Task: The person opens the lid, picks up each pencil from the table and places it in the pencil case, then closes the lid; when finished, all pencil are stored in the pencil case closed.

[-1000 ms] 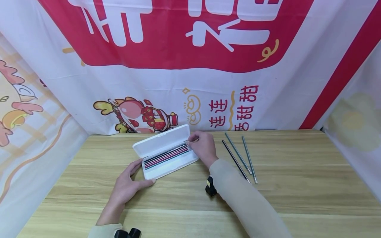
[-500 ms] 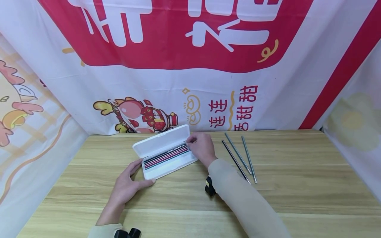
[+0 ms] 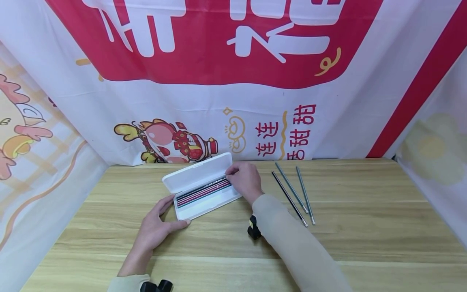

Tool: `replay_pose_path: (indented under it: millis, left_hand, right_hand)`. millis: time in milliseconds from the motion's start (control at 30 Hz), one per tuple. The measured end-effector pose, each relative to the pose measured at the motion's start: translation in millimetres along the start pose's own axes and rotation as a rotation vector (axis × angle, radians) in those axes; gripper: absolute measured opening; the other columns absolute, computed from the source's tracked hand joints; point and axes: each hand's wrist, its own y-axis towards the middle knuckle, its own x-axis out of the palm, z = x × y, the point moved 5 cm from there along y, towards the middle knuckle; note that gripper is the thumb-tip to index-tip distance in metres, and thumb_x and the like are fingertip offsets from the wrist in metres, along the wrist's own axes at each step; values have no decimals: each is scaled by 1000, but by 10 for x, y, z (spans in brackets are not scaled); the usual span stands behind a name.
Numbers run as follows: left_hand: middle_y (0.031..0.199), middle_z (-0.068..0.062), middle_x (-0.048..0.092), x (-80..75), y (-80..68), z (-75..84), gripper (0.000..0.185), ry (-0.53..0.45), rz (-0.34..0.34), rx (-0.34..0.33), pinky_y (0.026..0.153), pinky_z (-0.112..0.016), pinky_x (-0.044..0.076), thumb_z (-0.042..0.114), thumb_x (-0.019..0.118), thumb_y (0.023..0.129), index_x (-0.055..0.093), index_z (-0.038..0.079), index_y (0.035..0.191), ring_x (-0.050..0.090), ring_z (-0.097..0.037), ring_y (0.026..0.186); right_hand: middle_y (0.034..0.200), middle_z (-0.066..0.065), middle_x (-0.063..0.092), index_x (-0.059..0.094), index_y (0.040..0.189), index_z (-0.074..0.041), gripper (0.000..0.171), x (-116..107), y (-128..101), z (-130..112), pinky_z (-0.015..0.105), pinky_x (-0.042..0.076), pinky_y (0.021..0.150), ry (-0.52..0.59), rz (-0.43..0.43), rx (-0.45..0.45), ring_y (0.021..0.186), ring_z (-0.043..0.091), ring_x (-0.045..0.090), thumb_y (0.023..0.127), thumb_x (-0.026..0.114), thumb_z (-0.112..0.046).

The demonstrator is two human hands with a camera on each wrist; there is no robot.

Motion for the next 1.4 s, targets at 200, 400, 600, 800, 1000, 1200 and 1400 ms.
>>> replay_pose_path:
  millis: [200,400,600,800,1000,1200,1400]
  left_hand:
    - [168,-13,49,1,-4,8,103,6,2,4,131,-71,21,32,98,74,46,22,162,32,-45,161]
    - [168,-13,49,2,-4,5,102,4,4,7,132,-70,21,31,97,75,47,22,162,31,-44,162]
    - [168,-13,49,12,-11,27,102,0,4,13,132,-70,21,31,98,75,47,21,162,31,-44,162]
    - [168,-14,48,11,-17,27,102,4,5,13,132,-71,21,32,98,74,47,21,162,31,-44,162]
    - [168,-15,48,1,-22,34,103,5,4,12,131,-71,21,31,98,74,47,19,162,31,-45,162]
    - [169,-16,47,4,-28,44,103,7,-1,11,131,-71,21,31,99,73,47,19,162,30,-46,162]
    - [169,-16,47,5,-31,48,103,2,-1,13,131,-71,20,30,99,73,47,19,162,31,-45,162]
  right_hand:
    - [99,2,83,84,97,-14,6,9,-14,-23,36,57,87,-16,3,0,94,22,67,95,81,-9]
    - [100,1,82,84,98,-15,6,10,-24,-17,36,56,86,-22,-12,11,93,21,67,95,81,-11]
    - [105,1,79,82,105,-16,9,-153,-60,15,32,58,80,81,-40,28,94,21,67,95,82,-15]
    - [99,5,79,81,107,-13,14,-493,-183,34,32,59,72,159,-50,62,86,21,69,95,82,-19]
    - [108,17,78,78,117,-10,24,-820,-381,166,37,65,77,270,-149,126,87,23,71,100,78,-26]
    - [115,18,76,73,126,-7,36,-1114,-634,376,38,66,80,291,-165,152,91,25,71,100,78,-31]
    - [111,14,76,69,132,-5,43,-1353,-871,635,33,64,73,271,-128,206,85,23,69,102,76,-35]
